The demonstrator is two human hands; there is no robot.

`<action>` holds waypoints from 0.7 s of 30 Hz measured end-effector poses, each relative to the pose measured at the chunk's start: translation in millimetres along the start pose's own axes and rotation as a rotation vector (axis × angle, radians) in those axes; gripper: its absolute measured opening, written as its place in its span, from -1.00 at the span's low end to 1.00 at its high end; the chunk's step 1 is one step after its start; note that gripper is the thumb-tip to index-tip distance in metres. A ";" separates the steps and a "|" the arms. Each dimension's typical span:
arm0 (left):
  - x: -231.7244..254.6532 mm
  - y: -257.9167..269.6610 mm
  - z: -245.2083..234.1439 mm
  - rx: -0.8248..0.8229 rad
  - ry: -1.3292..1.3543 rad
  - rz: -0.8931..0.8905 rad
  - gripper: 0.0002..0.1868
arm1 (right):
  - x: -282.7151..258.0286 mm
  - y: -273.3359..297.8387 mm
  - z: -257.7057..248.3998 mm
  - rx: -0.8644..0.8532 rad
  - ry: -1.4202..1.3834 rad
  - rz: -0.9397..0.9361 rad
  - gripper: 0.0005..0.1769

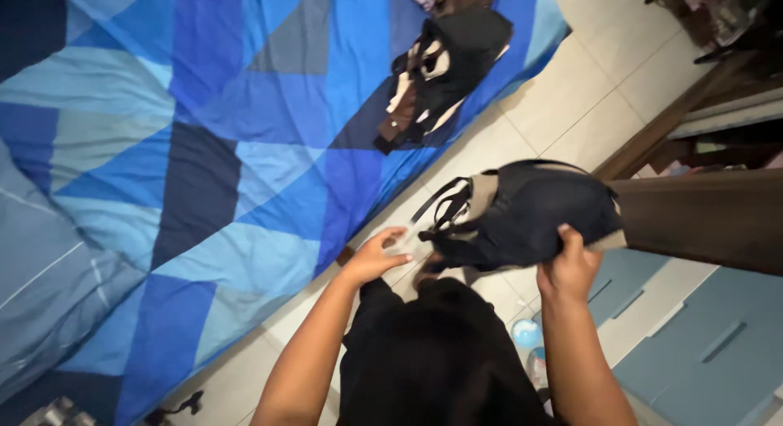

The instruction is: The person folds several bras and underwear items on a bed, then places the folded pile into a wooden wardrobe. The person handles each item individually, folding them neatly before stacking them together.

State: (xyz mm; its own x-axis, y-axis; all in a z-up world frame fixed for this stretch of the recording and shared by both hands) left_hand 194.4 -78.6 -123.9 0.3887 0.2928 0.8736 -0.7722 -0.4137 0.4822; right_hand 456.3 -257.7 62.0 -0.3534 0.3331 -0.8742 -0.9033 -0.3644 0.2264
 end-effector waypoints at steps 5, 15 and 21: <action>112.5 0.3 53.1 0.173 -0.199 0.353 0.21 | -38.6 -9.3 -47.4 -0.047 0.564 -0.207 -0.53; 296.6 -33.0 167.1 -0.246 -0.515 0.678 0.29 | -87.7 -44.3 -92.5 -0.530 0.820 -0.407 -0.56; 319.8 -96.7 210.5 -0.377 -0.235 0.619 -0.25 | -96.1 -95.7 -126.7 -0.425 0.557 -0.303 -0.03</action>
State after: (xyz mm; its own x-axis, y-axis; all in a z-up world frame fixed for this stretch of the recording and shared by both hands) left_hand 499.2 -126.4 122.5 -0.1064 -0.1058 0.9887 -0.9871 -0.1082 -0.1178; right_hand 607.5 -365.1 70.0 0.1715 0.0247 -0.9849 -0.7299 -0.6682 -0.1439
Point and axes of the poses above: each hand's wrist, its own y-axis away from the middle knuckle, its own z-axis out of the palm, x = y × z, the point moved 3 cm from there along -y, towards the middle knuckle, and after that the axes turned 2 degrees about z, right-handed, at the moved point
